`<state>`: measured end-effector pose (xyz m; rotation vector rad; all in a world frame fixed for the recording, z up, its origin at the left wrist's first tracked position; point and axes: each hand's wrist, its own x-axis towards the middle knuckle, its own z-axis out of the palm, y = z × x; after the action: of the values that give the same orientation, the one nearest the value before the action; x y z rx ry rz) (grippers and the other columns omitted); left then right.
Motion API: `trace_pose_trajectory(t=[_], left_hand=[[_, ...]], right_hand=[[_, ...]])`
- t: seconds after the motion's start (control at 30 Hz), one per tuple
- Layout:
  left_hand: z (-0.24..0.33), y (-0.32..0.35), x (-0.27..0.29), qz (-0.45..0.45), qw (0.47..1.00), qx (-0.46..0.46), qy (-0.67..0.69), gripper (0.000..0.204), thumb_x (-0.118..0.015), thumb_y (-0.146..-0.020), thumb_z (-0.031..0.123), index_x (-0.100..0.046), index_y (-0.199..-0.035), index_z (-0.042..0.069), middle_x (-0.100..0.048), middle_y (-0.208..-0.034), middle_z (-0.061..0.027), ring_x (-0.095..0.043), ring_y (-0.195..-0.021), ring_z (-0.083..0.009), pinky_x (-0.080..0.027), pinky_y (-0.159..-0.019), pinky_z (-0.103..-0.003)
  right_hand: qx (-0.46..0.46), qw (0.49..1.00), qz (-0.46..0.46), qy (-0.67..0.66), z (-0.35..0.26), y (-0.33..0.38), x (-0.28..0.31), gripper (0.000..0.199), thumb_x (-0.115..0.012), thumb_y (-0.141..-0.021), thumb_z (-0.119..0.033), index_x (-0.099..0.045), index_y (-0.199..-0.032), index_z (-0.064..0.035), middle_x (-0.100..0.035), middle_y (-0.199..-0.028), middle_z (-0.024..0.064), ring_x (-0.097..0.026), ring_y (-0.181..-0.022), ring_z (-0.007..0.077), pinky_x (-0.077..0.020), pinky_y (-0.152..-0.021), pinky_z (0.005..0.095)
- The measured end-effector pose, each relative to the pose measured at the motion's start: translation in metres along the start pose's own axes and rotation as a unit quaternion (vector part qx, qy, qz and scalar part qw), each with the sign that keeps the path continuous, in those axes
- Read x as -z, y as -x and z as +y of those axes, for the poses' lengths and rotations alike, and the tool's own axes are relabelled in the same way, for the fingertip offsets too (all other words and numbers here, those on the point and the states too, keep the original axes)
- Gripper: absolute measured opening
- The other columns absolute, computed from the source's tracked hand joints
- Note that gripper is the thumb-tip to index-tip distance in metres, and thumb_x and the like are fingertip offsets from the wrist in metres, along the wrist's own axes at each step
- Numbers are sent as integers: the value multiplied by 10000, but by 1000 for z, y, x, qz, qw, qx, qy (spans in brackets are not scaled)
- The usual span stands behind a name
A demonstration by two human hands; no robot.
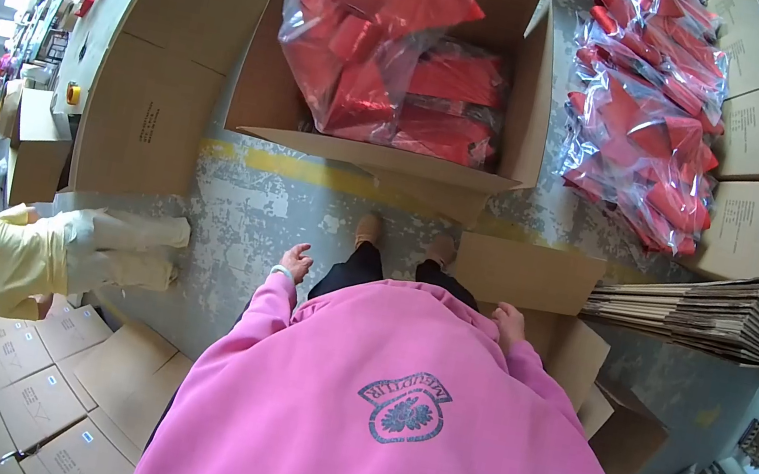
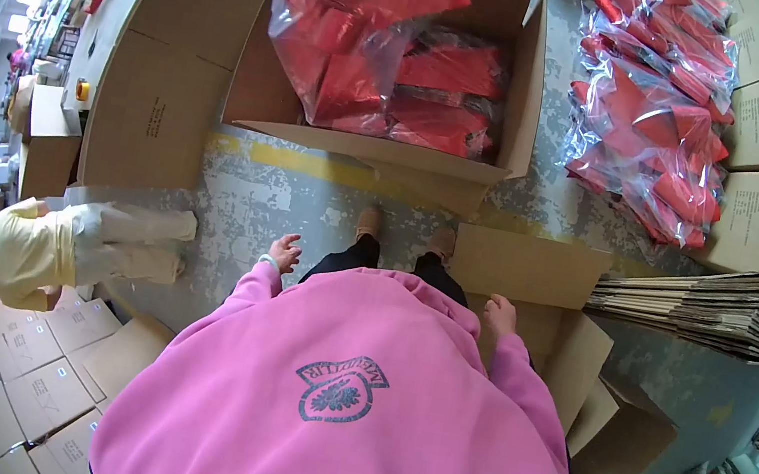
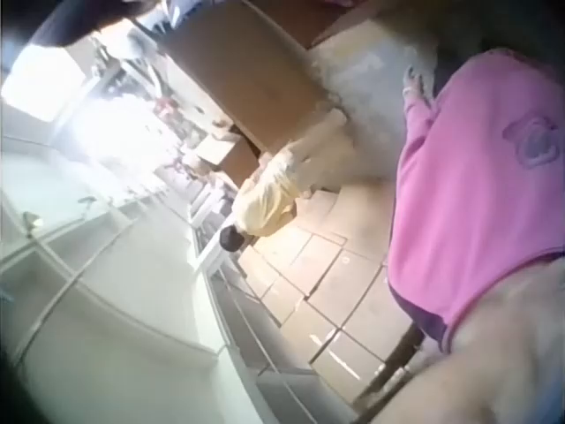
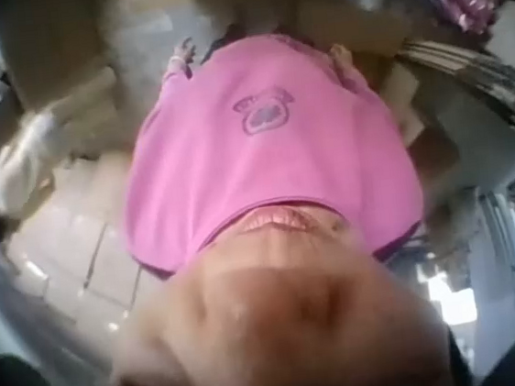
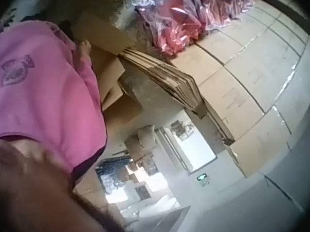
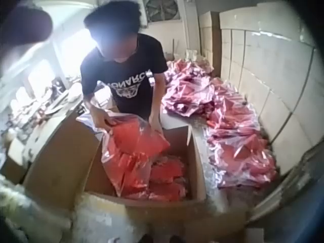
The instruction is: Assembling, taping cardboard boxes, and filling them with packaged products.
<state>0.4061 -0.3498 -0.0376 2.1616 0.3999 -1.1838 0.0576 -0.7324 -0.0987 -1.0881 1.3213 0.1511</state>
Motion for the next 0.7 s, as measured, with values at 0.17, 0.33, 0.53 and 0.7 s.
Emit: trace_pose_trajectory(t=[0.17,0.33,0.53,0.7], left_hand=[[8,15,12,6,999,31,33,515,-514,-751,75,-407,-1249,151,-572,-801,-37,-508,-567,-131,-401,-436,-280],[14,21,19,3,998,40,48,510,-507,-756,68,-405,-1246,167,-546,-755,-26,-492,-543,-131,-384,-416,-288],[19,37,28,23,999,31,20,503,-502,-758,69,-403,-1245,149,-528,-711,-25,-465,-501,-119,-370,-397,-276],[24,48,29,32,999,31,-6,508,-501,-758,59,-400,-1250,135,-540,-722,-23,-460,-497,-104,-372,-395,-266]], right_hand=[[-35,997,-66,23,-19,8,-5,365,-476,-809,-70,-456,-1154,46,-550,-876,89,-521,-740,138,-435,-642,243],[-34,998,-58,19,-15,-3,-11,369,-461,-814,-73,-444,-1167,32,-540,-798,61,-479,-594,95,-387,-488,214],[-21,995,-93,9,-15,-7,-14,374,-447,-822,-62,-424,-1188,8,-510,-717,35,-438,-507,77,-328,-392,202],[-40,997,-59,30,-1,-1,-17,371,-444,-835,-70,-420,-1198,2,-513,-729,42,-439,-507,74,-330,-393,200]])
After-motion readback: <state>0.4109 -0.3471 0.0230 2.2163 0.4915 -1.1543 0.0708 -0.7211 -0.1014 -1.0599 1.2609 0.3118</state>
